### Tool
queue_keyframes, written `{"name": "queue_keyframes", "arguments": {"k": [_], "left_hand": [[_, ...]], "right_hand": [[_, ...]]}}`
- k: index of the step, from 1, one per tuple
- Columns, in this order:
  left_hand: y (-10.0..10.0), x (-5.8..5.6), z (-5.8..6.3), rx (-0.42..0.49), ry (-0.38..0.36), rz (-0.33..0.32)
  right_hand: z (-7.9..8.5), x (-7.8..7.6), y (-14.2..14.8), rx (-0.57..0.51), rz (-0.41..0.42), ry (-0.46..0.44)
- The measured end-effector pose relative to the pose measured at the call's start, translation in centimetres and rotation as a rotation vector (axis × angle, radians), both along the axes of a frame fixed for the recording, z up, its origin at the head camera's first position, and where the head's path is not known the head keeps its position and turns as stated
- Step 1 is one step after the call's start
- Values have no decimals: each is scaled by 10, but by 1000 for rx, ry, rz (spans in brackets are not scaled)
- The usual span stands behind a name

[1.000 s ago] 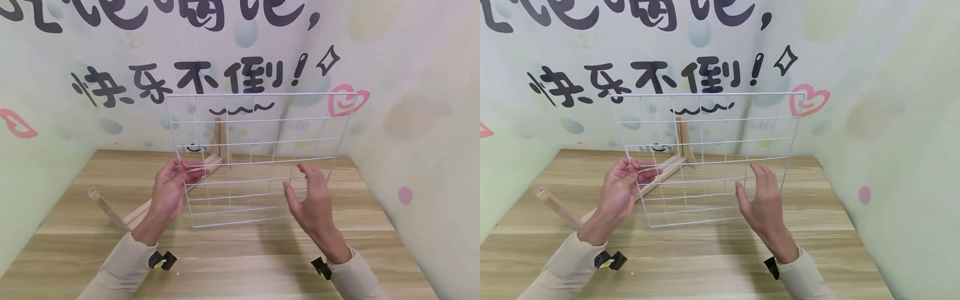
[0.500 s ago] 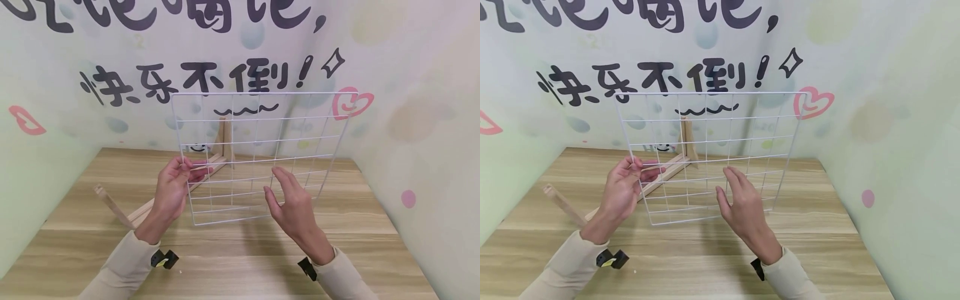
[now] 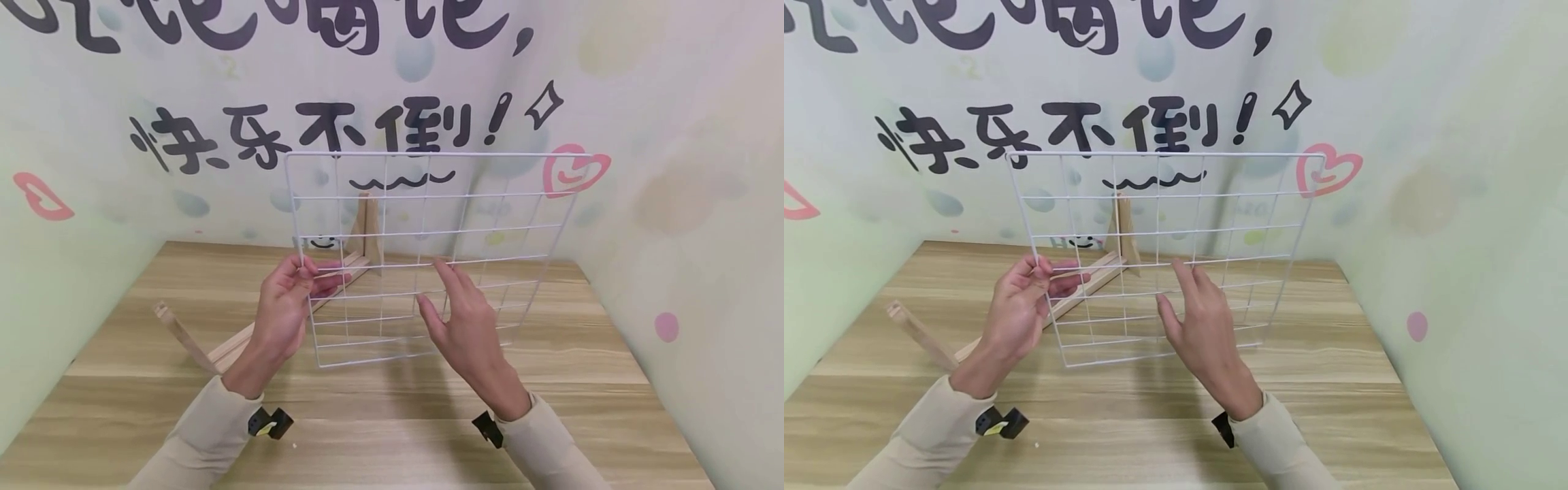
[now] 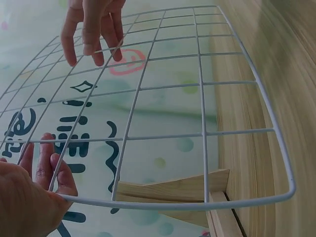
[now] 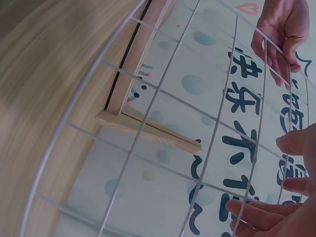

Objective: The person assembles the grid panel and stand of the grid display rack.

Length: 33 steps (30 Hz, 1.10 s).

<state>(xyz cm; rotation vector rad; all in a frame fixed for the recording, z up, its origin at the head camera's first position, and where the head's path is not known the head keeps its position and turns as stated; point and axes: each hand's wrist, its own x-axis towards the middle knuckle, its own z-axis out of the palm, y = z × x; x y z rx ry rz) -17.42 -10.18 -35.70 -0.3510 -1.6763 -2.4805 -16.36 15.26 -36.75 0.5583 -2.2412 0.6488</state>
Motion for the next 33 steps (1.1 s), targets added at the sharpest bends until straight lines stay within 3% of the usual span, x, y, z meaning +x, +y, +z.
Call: {"name": "queue_keyframes", "arguments": {"k": [4,10,24,33], "left_hand": [[0,1,-2,23,22,-29],[-1,4,-4,30,30,-36],[2,-4,-7,29,107,-61],[3,-7,-9,43,147,-71]], "right_hand": [[-1,-2,-6,-33,-4,-14],[-4,-6,-14,-80,-41,38],[-7,-16,-17,-73,-154,163],[-6,-20,-19,-95,-207,182]]}}
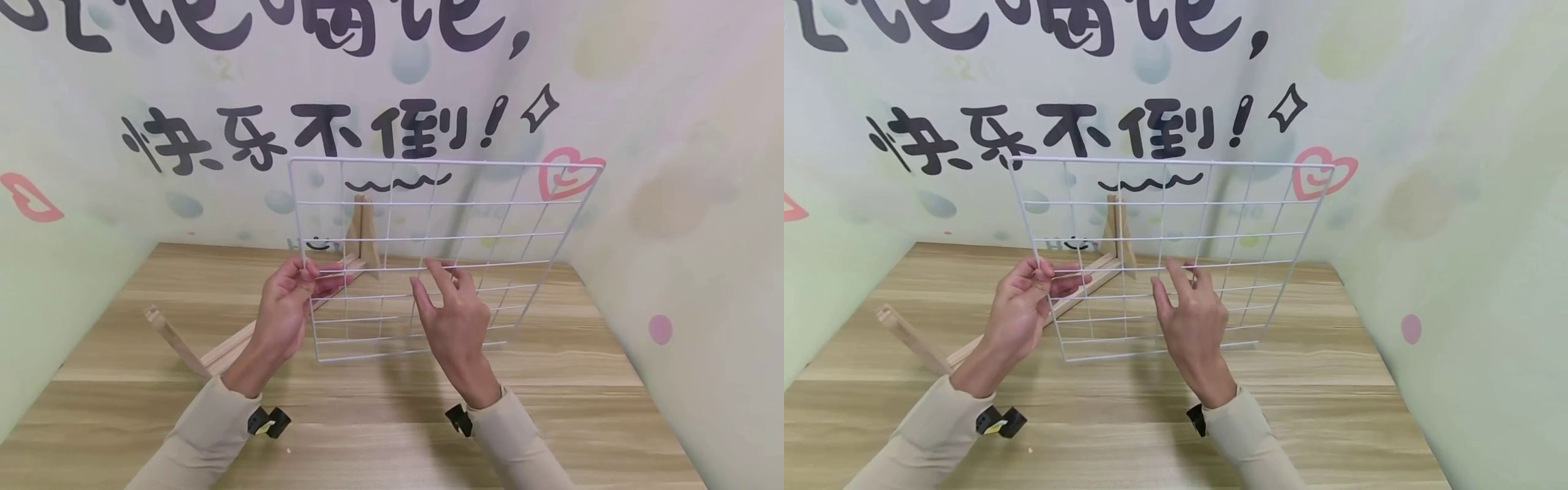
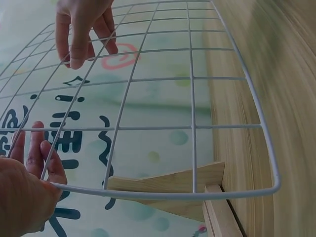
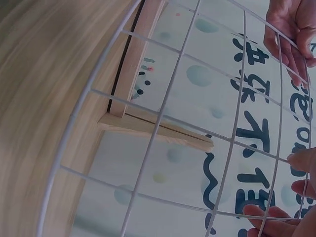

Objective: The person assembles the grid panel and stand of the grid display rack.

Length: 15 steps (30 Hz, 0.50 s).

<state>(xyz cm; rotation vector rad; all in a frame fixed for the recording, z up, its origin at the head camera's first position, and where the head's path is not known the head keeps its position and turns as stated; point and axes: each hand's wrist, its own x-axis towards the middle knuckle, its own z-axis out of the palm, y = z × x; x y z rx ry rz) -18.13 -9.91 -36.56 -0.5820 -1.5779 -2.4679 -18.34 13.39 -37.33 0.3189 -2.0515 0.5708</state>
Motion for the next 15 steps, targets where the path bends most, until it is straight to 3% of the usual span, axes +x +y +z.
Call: {"name": "queue_keyframes", "arguments": {"k": [15], "left_hand": [[2,2,3,6,29,-16]], "right_hand": [[8,0,1,-49,1,31]]}}
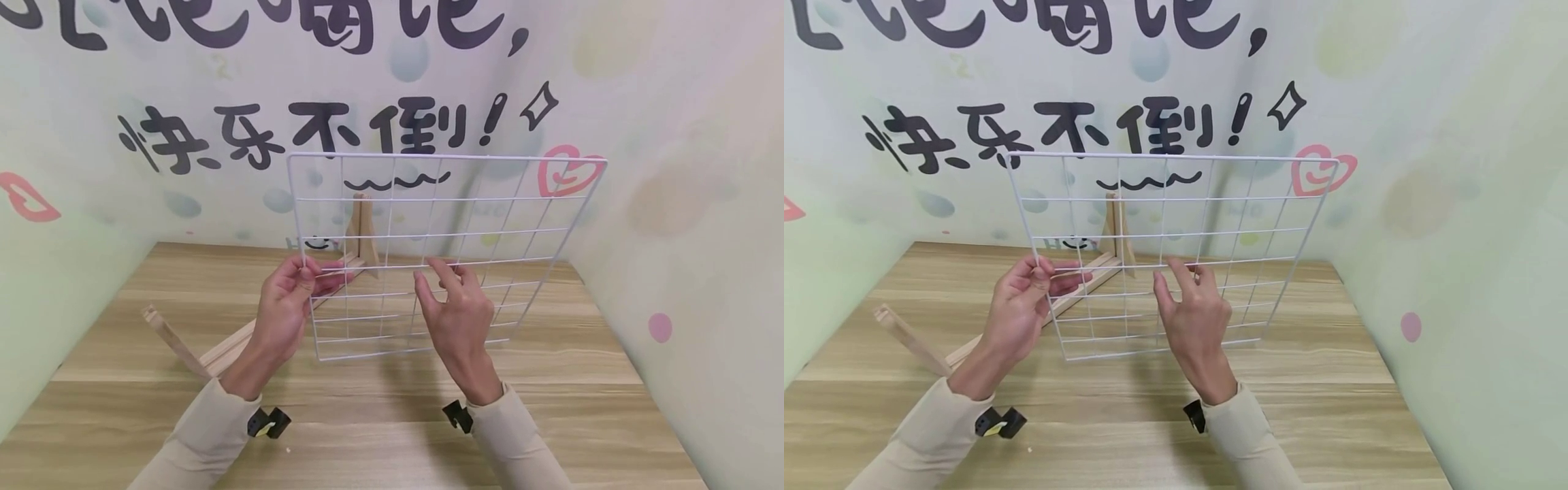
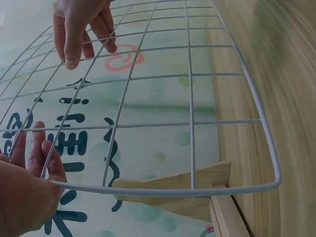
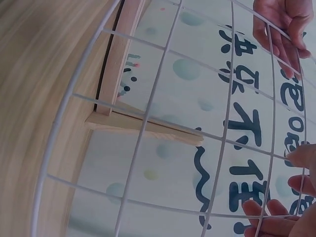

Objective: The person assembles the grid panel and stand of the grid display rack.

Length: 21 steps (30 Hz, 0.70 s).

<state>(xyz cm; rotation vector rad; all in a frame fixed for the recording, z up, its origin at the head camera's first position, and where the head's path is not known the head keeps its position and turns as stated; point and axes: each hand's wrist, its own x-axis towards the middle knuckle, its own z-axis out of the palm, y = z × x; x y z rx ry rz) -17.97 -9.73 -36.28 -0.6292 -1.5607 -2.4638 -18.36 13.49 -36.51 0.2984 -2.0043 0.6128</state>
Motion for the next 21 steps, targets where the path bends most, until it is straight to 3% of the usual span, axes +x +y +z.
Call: {"name": "queue_keyframes", "arguments": {"k": [16,21], "left_hand": [[-4,9,11,-92,3,49],[-6,11,16,-220,-5,115]], "right_hand": [[6,0,-3,-26,17,14],[7,0,-1,-36,5,20]]}}
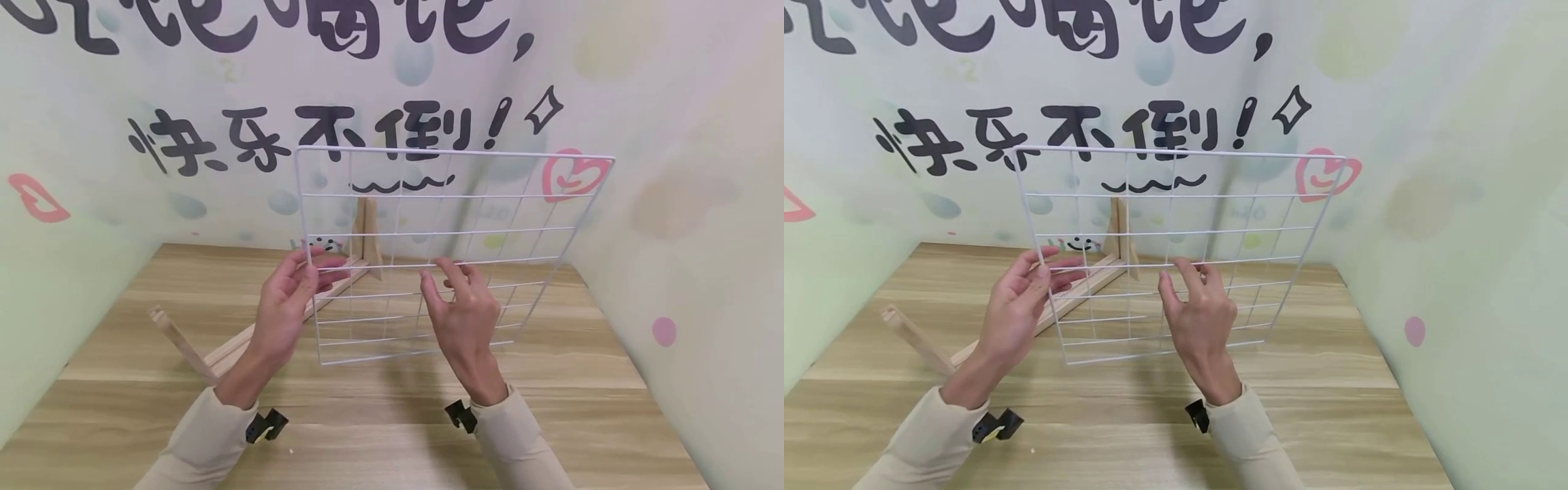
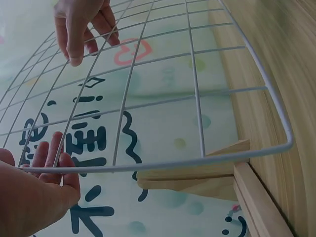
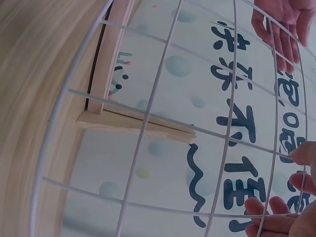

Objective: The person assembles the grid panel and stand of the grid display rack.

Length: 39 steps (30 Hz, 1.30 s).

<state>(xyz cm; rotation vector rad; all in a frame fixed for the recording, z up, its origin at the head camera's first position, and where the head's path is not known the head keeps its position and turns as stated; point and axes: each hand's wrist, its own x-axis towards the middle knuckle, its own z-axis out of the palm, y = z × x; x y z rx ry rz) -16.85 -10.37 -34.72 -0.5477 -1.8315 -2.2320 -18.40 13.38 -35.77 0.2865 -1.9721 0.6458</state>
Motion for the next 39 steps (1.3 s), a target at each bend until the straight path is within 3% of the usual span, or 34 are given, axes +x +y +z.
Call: {"name": "queue_keyframes", "arguments": {"k": [4,7,12,14,16,18,22,24,30,37,39], "left_hand": [[-6,5,5,-113,21,115],[-12,11,11,-194,91,234],[-29,19,22,-360,350,549],[-40,21,25,-388,407,662],[-52,22,28,-394,384,721],[-65,25,31,-401,272,733],[-91,33,37,-445,-42,690],[-103,37,36,-487,-146,632],[-136,42,22,-592,-310,410],[-174,45,-10,-794,-497,86],[-181,47,-21,-833,-516,39]], "right_hand": [[1,0,2,-17,2,14],[2,-1,4,-16,7,9],[1,-2,10,0,-3,3],[1,-2,13,6,-10,7],[1,-2,15,9,-12,11],[2,-1,16,7,-7,11],[2,-1,16,9,9,2],[2,-2,15,6,15,-2],[3,-4,14,-11,27,17],[7,-7,12,-26,22,26],[7,-7,11,-29,27,25]]}}
